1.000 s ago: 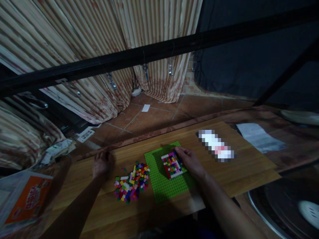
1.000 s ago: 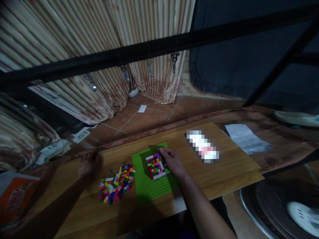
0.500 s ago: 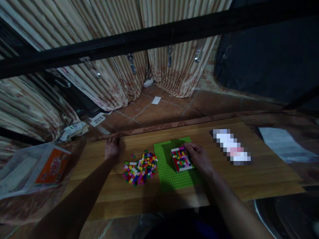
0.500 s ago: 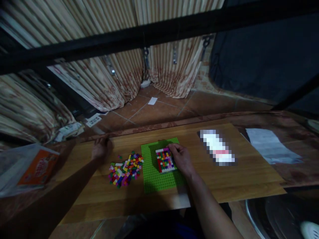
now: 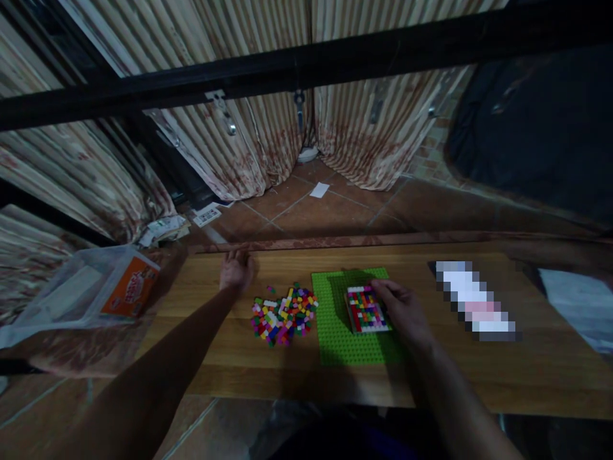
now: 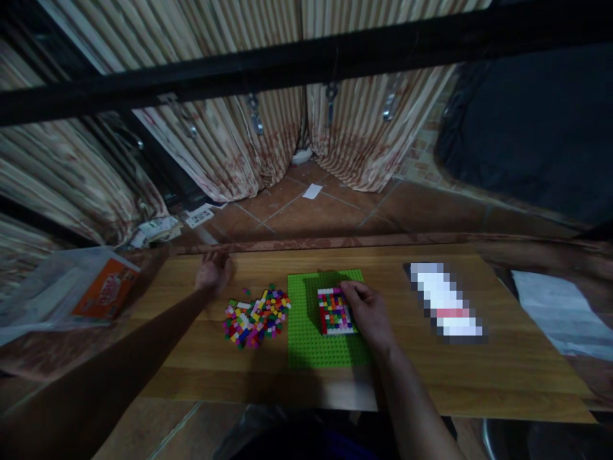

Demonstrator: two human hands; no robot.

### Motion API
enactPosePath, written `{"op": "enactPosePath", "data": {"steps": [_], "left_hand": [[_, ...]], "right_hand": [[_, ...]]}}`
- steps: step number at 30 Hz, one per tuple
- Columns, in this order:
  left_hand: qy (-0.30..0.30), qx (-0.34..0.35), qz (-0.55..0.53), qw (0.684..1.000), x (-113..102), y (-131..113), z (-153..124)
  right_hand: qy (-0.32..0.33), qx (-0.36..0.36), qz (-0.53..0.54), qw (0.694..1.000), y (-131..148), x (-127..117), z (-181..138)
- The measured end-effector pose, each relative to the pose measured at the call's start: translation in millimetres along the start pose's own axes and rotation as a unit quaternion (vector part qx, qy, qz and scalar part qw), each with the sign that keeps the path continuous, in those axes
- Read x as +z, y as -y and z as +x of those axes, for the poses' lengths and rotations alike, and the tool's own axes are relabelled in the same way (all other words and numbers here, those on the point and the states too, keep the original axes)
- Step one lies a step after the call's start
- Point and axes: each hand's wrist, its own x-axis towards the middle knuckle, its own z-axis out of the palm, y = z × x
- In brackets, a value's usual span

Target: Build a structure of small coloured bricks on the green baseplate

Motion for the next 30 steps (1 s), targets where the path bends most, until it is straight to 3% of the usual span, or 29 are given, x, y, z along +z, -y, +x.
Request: {"op": "enactPosePath", "data": {"steps": [14, 17, 19, 22, 25, 30], "left_hand": [[0.006, -0.014, 0.008, 1.0, -2, -4, -2], [0.005, -0.019, 0.02, 1.0, -2, -4, -2], [0.003, -0.022, 0.02, 1.0, -2, -5, -2], [0.001, -0.022, 0.007, 1.0, -1, -4, -3], [-0.003, -0.018, -0.002, 1.0, 0, -3, -4], [-0.011, -0.011, 0.003, 1.0, 0, -2, -3]], "right_hand": [[0.014, -0.021, -0.055, 0.998, -7, -7, 1], [-0.043, -0.081, -0.122, 0.988, -5, -9, -4], [-0.1, -0.153, -0.194, 0.964, 2, -4, -12], [-0.103, -0.284, -0.266, 0.915, 18, 23, -31], [0.032, -0.368, -0.292, 0.882, 29, 70, -49], [0.173, -0.322, -0.374, 0.852, 20, 144, -53]]}}
